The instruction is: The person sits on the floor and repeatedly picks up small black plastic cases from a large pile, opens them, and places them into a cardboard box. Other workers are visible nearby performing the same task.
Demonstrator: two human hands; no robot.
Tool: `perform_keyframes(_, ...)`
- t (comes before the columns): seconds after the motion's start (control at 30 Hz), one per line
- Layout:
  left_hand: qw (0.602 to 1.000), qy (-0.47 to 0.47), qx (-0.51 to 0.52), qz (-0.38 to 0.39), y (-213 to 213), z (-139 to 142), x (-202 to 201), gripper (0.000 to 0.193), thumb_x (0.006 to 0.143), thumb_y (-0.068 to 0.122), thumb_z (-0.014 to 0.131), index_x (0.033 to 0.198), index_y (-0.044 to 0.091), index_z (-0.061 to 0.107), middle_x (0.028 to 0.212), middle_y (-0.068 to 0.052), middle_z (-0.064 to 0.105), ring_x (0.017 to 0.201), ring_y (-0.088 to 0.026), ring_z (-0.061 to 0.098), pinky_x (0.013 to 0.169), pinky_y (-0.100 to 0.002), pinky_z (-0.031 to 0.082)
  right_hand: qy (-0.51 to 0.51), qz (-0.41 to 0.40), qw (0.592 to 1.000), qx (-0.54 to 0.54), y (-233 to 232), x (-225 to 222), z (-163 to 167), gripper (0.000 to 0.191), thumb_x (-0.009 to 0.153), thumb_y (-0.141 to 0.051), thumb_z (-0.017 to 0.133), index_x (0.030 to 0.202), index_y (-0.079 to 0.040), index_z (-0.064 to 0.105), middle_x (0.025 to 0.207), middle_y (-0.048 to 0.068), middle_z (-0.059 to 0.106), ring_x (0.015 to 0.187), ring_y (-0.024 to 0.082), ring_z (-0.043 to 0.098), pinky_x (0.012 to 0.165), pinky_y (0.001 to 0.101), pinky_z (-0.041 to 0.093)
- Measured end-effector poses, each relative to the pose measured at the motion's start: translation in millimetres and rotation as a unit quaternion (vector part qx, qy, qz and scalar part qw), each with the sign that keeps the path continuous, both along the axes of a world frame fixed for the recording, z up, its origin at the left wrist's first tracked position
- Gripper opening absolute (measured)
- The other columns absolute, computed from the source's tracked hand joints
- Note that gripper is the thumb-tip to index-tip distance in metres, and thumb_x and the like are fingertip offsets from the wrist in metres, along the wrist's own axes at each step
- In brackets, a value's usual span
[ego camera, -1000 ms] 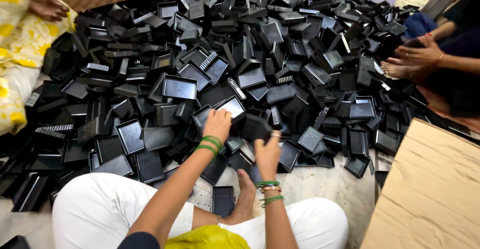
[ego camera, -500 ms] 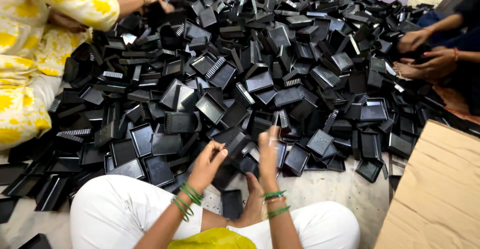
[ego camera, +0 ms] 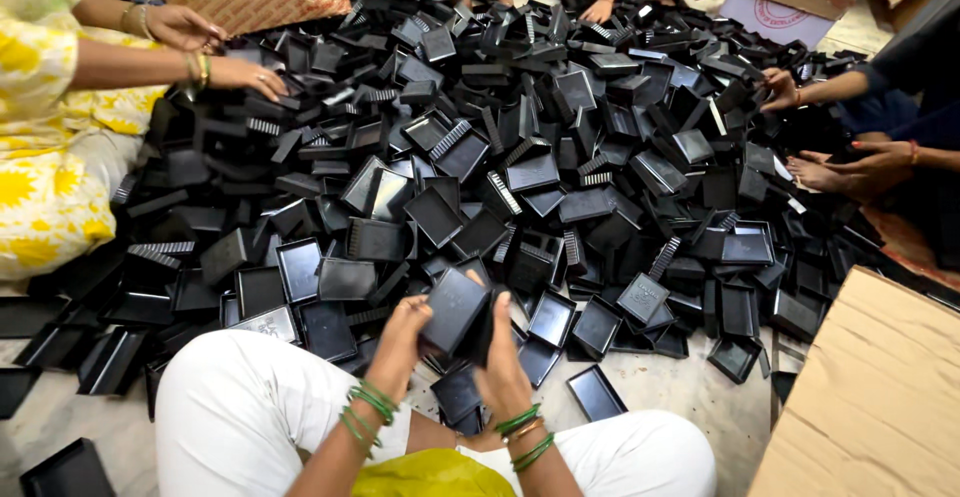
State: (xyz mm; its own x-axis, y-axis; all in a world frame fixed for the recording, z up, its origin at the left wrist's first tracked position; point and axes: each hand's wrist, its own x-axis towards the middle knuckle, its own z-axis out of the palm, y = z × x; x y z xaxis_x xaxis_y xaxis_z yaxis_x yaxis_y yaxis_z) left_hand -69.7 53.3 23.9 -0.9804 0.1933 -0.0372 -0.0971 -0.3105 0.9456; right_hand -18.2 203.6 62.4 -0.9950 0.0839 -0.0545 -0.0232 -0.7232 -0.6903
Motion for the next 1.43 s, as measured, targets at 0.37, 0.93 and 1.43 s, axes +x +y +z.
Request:
perform_keyframes(0.37,0.888,0.279,-0.353,0.100,18.2,31.3,35.5,0.075,0.094,0.042,0.061,0.154,0.002,0.040,0.131,-0.017,0.056,0.121,-0.034,0.051,0.105,-0.043,0.039,0.042,-0.081,0.907,0.411,-3.6,25.5,-31.1,0.062,0.099,-0.027,0.053,0.158,-0.011,0.045,0.134,0.000,0.065,0.108,0.010,0.064,0.097,0.0249,0.048)
perform_keyframes(0.93,0.934,0.200,-0.273,0.112,33.8,-10.1,31.6,0.046,0.109,0.036,0.050,0.132,-0.001,0.064,0.130,-0.016,0.065,0.124,-0.029,0.051,0.106,-0.038,0.037,0.082,-0.204,0.859,0.462,-4.1,-9.1,5.2,0.045,0.109,-0.031,0.039,0.143,-0.005,0.053,0.135,0.020,0.063,0.119,0.029,0.062,0.099,0.0351,0.046)
perform_keyframes(1.43,0.801,0.471,-0.370,-0.014,26.7,68.0,-42.7,0.037,0.097,0.021,0.048,0.116,0.007,0.076,0.115,-0.014,0.074,0.105,-0.031,0.071,0.090,-0.039,0.055,-0.231,-0.328,0.676,0.618,169.2,-0.1,-4.6,0.060,0.113,-0.049,0.049,0.099,0.006,0.069,0.074,0.025,0.059,0.069,0.028,0.049,0.064,0.0489,0.043)
